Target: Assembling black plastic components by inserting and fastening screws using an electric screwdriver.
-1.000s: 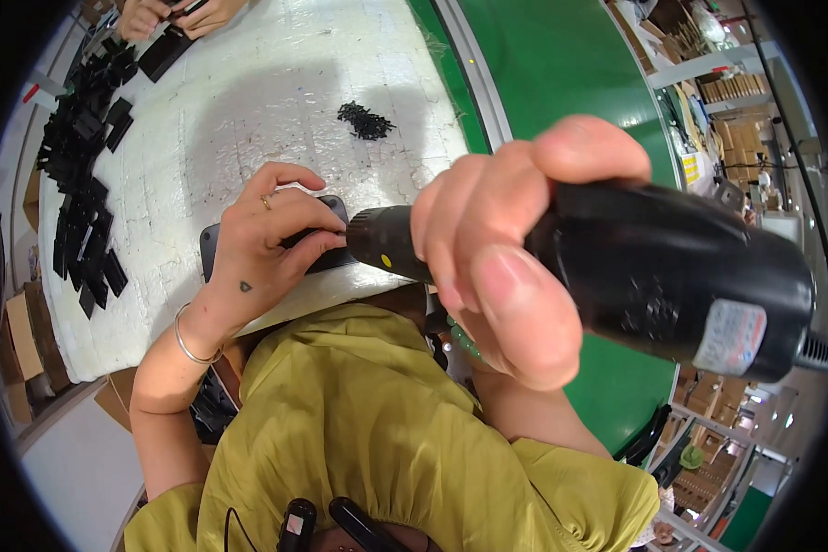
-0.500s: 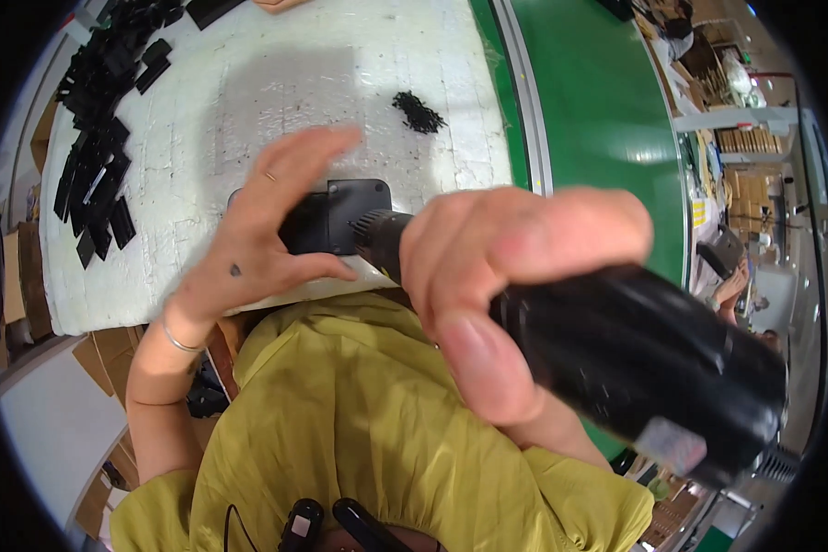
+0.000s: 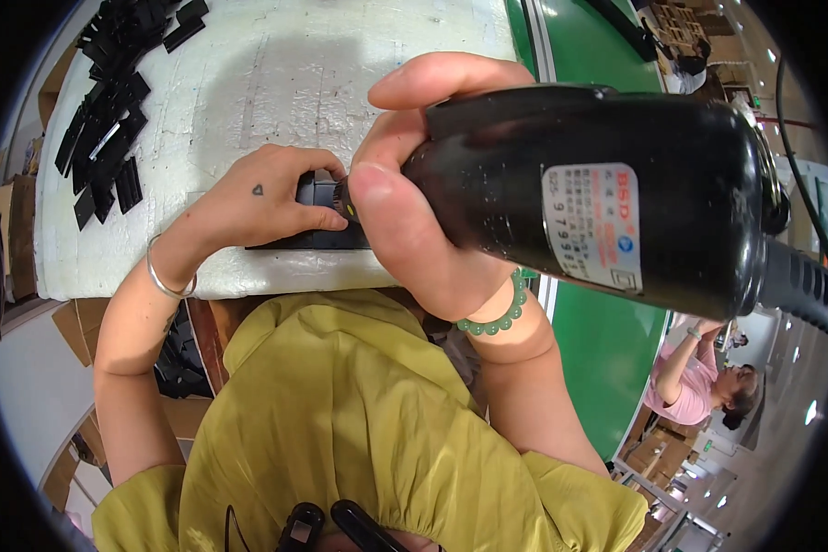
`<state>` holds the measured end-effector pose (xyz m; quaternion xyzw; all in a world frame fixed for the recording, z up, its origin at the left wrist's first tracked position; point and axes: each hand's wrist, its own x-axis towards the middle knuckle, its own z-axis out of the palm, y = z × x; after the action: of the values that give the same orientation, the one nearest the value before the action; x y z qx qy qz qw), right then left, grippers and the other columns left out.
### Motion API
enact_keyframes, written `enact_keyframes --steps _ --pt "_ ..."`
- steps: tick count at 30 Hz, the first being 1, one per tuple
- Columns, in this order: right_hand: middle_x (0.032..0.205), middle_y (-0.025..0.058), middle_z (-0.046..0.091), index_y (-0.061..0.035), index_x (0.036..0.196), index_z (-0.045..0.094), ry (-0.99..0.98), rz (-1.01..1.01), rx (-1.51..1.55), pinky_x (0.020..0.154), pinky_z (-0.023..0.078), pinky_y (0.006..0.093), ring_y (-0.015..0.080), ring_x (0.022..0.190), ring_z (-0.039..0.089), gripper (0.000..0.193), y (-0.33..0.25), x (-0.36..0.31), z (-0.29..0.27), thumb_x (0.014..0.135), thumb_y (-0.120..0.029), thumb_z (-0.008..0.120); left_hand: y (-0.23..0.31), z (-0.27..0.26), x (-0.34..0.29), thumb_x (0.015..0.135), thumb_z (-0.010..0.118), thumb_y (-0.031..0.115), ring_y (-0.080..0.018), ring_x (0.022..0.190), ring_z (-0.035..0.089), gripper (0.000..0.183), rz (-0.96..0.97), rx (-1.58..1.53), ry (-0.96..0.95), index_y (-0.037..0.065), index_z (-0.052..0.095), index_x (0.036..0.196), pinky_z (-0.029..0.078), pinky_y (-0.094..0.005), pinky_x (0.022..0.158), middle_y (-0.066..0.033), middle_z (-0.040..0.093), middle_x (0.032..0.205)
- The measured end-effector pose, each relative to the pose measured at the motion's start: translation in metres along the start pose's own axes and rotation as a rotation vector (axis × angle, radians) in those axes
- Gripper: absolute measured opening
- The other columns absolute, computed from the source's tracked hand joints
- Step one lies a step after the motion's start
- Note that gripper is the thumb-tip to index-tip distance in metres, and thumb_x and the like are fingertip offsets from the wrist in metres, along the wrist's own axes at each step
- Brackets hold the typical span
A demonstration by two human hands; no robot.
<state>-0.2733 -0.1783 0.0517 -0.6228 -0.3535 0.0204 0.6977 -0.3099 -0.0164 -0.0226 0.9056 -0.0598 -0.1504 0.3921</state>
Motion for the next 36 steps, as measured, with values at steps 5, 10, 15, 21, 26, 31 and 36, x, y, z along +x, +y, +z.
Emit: enact_keyframes --steps 5,10,15,21,26,31,36 --pt "0.059 0.0021 0.042 -0.0022 0.108 0.042 -0.040 0.009 0.025 0.050 0.037 0.0284 0.0111 0.047 0.038 0.037 0.005 0.002 0.005 0.073 -0.007 0.048 0.000 0.004 0.000 0.072 0.072 0.035 -0.0302 0.093 0.061 0.043 -0.021 -0.017 0.015 0.006 0.063 0.102 0.047 -0.0375 0.079 -0.0138 0.066 0.094" --pt "0.059 0.0030 0.042 -0.0041 0.100 0.041 -0.112 0.048 0.039 0.050 0.035 0.0278 0.0114 0.048 0.038 0.028 0.005 0.006 0.008 0.074 -0.004 0.049 0.001 0.003 0.000 0.072 0.072 0.035 -0.0292 0.094 0.061 0.042 -0.071 -0.024 -0.012 0.008 0.064 0.103 0.048 -0.0373 0.079 -0.0129 0.066 0.096" --pt "0.059 0.0032 0.042 -0.0056 0.094 0.039 -0.161 0.062 0.127 0.049 0.035 0.0266 0.0111 0.048 0.036 0.024 0.007 0.005 0.012 0.074 -0.003 0.052 -0.001 0.003 -0.002 0.071 0.073 0.034 -0.0276 0.092 0.062 0.041 -0.084 -0.038 -0.025 0.008 0.065 0.102 0.048 -0.0373 0.078 -0.0114 0.066 0.093" --pt "0.059 0.0032 0.043 -0.0060 0.093 0.039 -0.206 0.073 0.104 0.049 0.035 0.0269 0.0113 0.048 0.037 0.024 0.011 0.007 0.013 0.074 -0.003 0.053 -0.001 0.002 -0.001 0.071 0.072 0.033 -0.0273 0.091 0.062 0.040 -0.099 -0.044 -0.034 0.008 0.065 0.102 0.048 -0.0367 0.078 -0.0113 0.066 0.091" --pt "0.059 0.0032 0.043 -0.0061 0.091 0.039 -0.230 0.006 0.017 0.047 0.036 0.0267 0.0115 0.047 0.038 0.024 0.014 0.009 0.008 0.075 -0.004 0.057 -0.001 0.004 0.001 0.071 0.072 0.032 -0.0279 0.091 0.062 0.038 -0.056 -0.055 0.012 0.009 0.064 0.101 0.048 -0.0371 0.078 -0.0110 0.067 0.093" --pt "0.058 0.0029 0.045 -0.0061 0.088 0.039 -0.244 0.081 0.129 0.045 0.038 0.0263 0.0117 0.046 0.041 0.026 0.014 0.010 0.000 0.075 -0.006 0.062 -0.004 0.009 -0.006 0.069 0.073 0.031 -0.0312 0.083 0.061 0.037 0.022 -0.093 0.133 0.011 0.062 0.097 0.046 -0.0392 0.071 -0.0126 0.064 0.080" --pt "0.066 0.0047 0.049 0.0009 0.102 0.045 0.082 -0.037 0.461 0.051 0.042 0.0306 0.0138 0.048 0.044 0.030 0.014 0.023 -0.034 0.074 -0.003 0.054 -0.001 -0.009 -0.013 0.070 0.073 0.027 -0.0302 0.074 0.059 0.033 0.073 -0.088 0.164 0.010 0.063 0.095 0.044 -0.0386 0.066 -0.0121 0.062 0.073"
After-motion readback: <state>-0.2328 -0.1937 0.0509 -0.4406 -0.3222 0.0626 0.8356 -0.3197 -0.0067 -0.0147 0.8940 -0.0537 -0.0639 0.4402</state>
